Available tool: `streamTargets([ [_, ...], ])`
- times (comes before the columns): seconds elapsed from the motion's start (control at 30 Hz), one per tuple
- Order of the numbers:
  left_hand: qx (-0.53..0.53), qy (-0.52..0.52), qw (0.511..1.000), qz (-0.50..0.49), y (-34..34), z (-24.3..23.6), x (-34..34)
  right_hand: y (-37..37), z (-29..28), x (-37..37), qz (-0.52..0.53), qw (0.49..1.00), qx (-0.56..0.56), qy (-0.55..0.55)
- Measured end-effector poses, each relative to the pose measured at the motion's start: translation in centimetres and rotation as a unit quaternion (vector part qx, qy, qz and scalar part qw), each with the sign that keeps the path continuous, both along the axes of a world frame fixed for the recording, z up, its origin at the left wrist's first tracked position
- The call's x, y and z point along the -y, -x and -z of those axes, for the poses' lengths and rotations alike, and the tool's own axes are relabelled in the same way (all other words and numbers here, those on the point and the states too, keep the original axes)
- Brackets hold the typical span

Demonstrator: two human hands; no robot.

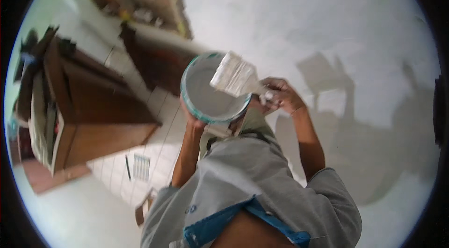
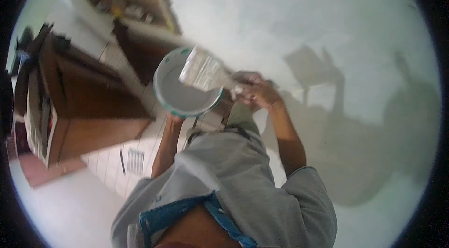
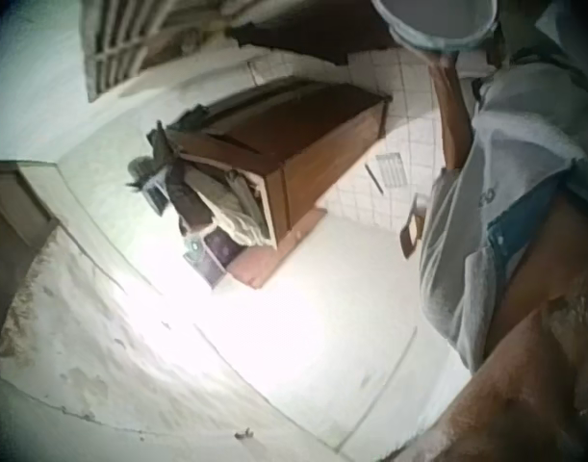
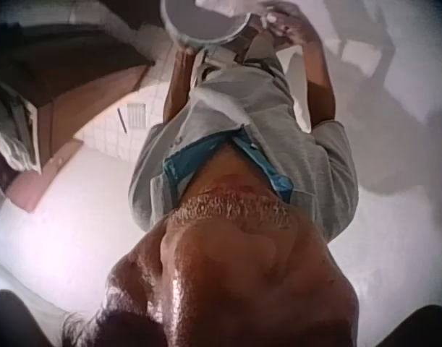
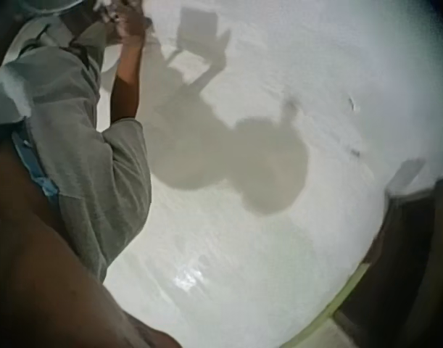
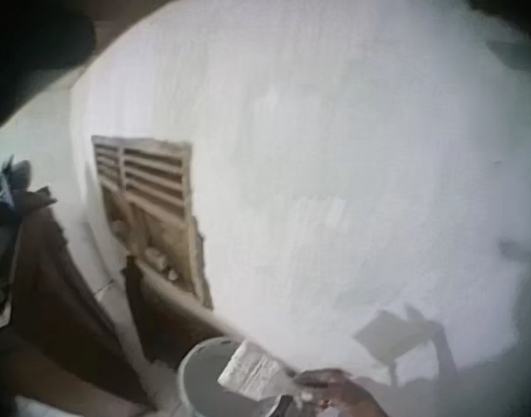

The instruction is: The person dips a paintbrush into a bucket of white paint and applies it to the wall with upward and downward strokes.

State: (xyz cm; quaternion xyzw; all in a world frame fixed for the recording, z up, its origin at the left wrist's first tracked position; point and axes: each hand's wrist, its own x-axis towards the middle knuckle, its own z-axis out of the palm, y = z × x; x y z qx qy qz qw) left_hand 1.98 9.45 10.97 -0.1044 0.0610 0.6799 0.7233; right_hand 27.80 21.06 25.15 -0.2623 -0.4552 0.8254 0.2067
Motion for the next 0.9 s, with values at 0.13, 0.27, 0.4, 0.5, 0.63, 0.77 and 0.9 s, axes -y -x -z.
streamTargets([
  [0.13, -0.026, -0.009, 0.999, 0.023, -1.2, -1.0, -0.6, -1.8, -2.9, 0.7, 0.062, 0.996, -0.065, -0.01],
  [0.27, -0.031, -0.017, 0.999, 0.03, -1.7, -1.6, -0.4, -5.8, -8.4, -0.6, 0.155, 0.976, -0.062, -0.142],
  [0.4, -0.037, -0.021, 0.998, 0.036, -2.8, -1.1, -0.9, -12.3, -13.3, -4.3, 0.361, 0.879, 0.105, -0.293],
  [0.5, -0.042, -0.014, 0.998, 0.037, -3.3, -0.9, -0.4, -16.3, -16.4, -6.8, 0.445, 0.665, 0.274, -0.533],
  [0.63, -0.049, -0.013, 0.998, 0.029, -3.2, -0.9, 0.3, -18.7, -21.3, -10.3, 0.5, 0.383, 0.444, -0.637],
  [0.77, -0.05, -0.016, 0.998, 0.025, -3.0, -0.7, 0.4, -19.8, -24.7, -13.2, 0.523, 0.236, 0.514, -0.638],
  [0.9, -0.049, -0.019, 0.998, 0.017, -2.9, -0.8, 0.4, -18.3, -24.9, -14.8, 0.501, 0.267, 0.596, -0.567],
])
